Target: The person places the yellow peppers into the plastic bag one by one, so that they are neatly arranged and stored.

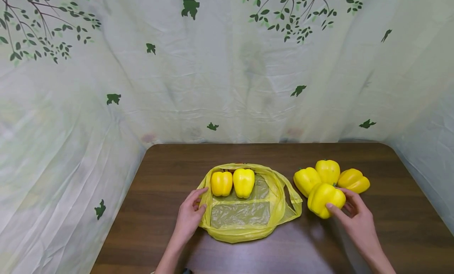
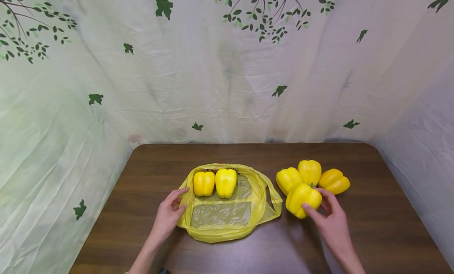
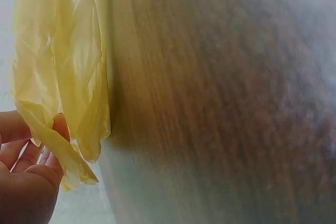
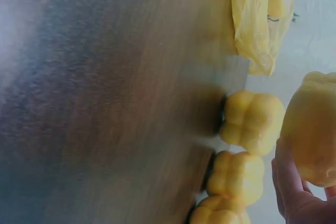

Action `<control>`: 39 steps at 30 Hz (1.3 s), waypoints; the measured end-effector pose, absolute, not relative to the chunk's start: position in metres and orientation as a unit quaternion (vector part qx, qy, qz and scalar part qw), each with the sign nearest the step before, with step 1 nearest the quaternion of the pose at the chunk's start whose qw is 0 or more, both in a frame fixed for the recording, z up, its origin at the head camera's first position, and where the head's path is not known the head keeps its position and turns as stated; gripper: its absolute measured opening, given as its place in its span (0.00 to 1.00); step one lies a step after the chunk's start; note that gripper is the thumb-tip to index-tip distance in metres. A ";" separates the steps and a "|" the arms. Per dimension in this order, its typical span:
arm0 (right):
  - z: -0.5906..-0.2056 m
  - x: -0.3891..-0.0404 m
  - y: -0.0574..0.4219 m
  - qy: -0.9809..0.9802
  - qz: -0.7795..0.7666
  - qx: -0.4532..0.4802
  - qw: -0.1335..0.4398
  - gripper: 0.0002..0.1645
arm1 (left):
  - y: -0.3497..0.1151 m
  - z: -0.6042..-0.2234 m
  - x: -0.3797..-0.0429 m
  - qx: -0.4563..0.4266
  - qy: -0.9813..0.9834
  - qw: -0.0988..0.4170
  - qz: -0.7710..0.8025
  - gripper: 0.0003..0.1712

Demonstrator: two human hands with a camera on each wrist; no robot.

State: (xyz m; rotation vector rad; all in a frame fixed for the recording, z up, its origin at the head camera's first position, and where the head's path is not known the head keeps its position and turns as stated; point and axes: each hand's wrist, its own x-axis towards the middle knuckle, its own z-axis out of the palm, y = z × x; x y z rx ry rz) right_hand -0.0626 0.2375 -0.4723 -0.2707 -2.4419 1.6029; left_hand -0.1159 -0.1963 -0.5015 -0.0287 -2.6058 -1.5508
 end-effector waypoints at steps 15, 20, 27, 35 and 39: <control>-0.466 -0.076 0.225 -0.818 0.565 -0.049 0.097 0.33 | -0.196 -0.500 -0.115 -0.007 -0.860 0.047 -0.507 0.30; -0.463 -0.081 0.222 -0.819 0.564 -0.041 0.094 0.34 | -0.196 -0.499 -0.115 -0.009 -0.862 0.052 -0.504 0.30; -0.460 -0.090 0.219 -0.824 0.561 -0.037 0.066 0.36 | -0.196 -0.498 -0.115 -0.009 -0.860 0.051 -0.507 0.30; -0.456 -0.097 0.210 -0.821 0.568 -0.029 0.042 0.37 | -0.198 -0.500 -0.115 -0.008 -0.859 0.047 -0.510 0.30; -0.456 -0.101 0.205 -0.821 0.569 -0.024 0.039 0.38 | -0.197 -0.500 -0.115 -0.011 -0.857 0.053 -0.513 0.29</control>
